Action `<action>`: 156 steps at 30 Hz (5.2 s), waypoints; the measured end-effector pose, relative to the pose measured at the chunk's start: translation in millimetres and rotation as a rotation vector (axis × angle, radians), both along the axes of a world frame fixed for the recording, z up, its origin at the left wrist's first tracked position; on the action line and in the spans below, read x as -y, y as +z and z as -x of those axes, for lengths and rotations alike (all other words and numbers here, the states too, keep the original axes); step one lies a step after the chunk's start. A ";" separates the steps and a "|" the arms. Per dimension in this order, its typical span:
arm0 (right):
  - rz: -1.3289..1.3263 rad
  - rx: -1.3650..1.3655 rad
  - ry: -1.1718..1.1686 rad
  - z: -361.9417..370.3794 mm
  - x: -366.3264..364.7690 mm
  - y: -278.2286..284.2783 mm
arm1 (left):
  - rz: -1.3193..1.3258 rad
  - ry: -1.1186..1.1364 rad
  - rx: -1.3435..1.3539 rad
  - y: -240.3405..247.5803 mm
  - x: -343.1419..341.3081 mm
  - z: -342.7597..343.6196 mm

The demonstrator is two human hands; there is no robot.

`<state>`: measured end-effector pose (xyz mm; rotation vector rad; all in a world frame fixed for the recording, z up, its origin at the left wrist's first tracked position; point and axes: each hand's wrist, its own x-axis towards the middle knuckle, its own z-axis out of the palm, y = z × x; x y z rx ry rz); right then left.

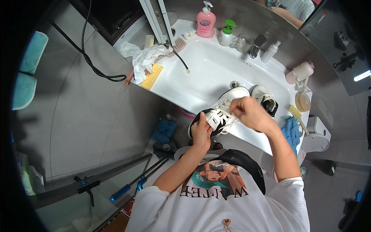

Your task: The person laces a pair of white and black sneakers by hand over a bathroom sink, first unlacing one shoe and then re-threading and tying the laces on both shoes.

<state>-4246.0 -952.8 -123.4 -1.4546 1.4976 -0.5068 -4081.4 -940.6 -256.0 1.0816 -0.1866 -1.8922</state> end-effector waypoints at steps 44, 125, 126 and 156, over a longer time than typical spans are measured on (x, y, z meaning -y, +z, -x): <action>0.870 -0.852 0.192 4.8 -9.8 -65.2 | 1.202 -0.974 1.490 41.7 13.6 -12.6; -0.058 0.568 -0.080 2.4 -18.6 -83.3 | 1.160 -0.312 1.304 -1.5 43.9 -37.4; -0.063 0.561 -0.070 10.1 -24.1 -83.5 | 1.168 -0.309 1.254 -5.3 46.5 -38.9; 0.591 -0.385 -0.079 -22.4 -14.0 -62.9 | 1.328 -0.501 1.022 9.5 46.4 -36.3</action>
